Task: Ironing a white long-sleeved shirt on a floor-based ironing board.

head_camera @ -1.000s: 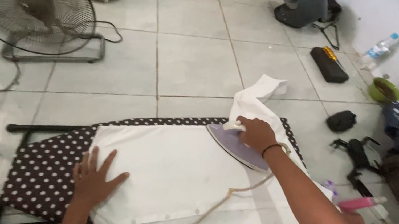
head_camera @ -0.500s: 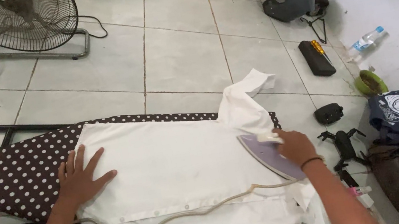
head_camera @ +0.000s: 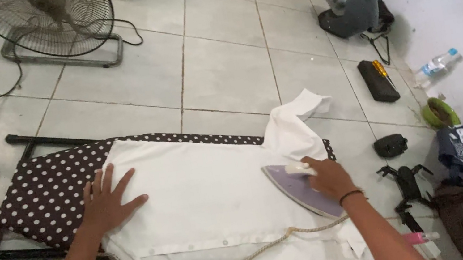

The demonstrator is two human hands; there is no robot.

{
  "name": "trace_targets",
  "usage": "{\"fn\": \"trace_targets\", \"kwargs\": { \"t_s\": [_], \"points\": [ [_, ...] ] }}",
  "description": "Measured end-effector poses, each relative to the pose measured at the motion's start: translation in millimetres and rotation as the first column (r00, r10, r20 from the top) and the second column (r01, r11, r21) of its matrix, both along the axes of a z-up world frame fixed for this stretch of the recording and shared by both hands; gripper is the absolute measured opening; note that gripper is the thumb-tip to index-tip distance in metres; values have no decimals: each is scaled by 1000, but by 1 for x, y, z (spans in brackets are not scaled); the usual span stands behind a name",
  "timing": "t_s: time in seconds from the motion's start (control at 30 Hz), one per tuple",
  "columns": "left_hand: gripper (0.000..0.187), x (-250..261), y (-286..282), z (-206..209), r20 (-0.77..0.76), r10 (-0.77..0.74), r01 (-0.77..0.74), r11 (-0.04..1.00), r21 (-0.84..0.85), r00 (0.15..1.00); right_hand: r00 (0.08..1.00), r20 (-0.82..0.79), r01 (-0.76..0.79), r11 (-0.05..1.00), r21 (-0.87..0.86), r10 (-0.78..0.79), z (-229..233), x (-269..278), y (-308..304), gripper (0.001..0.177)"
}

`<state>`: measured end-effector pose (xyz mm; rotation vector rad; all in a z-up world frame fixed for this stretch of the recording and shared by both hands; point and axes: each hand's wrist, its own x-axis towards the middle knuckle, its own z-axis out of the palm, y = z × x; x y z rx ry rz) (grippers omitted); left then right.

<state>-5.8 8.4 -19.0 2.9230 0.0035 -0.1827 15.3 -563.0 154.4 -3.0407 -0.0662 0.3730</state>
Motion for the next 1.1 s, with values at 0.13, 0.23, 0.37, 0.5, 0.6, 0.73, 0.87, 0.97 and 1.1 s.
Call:
{"fn": "trace_targets", "kwargs": {
  "t_s": [0.13,0.23,0.37,0.5,0.6,0.73,0.87,0.97,1.1],
  "points": [
    [92,-7,-1,4,61,10,-10,1000,-1,998,952,169,-271,960,77,255,-9,8,45,56],
    [76,-6,2,-7,176,4,0,1000,-23,984,940,153,-322,942,97,306,-7,8,92,50],
    [57,-13,0,-7,319,6,24,996,-90,948,875,227,-465,873,147,427,-27,9,148,47],
    [54,-14,-1,-4,380,20,18,995,-97,925,831,222,-550,814,186,510,2,-3,222,45],
    [53,-18,-1,6,408,14,39,992,-121,913,841,13,-537,830,154,541,23,-17,253,59],
    [54,-17,5,6,445,-21,77,991,-108,895,889,-84,-452,892,1,450,5,-17,231,83],
    [55,-15,7,6,460,-37,82,993,-79,887,856,101,-503,862,-55,506,-4,-19,153,74],
    [55,-17,5,7,434,-21,53,997,-60,901,841,105,-518,846,-126,530,-16,-21,71,61],
    [55,-16,6,0,432,-30,41,999,-16,901,879,54,-456,869,-193,474,-12,-31,32,53]
  ]
}}
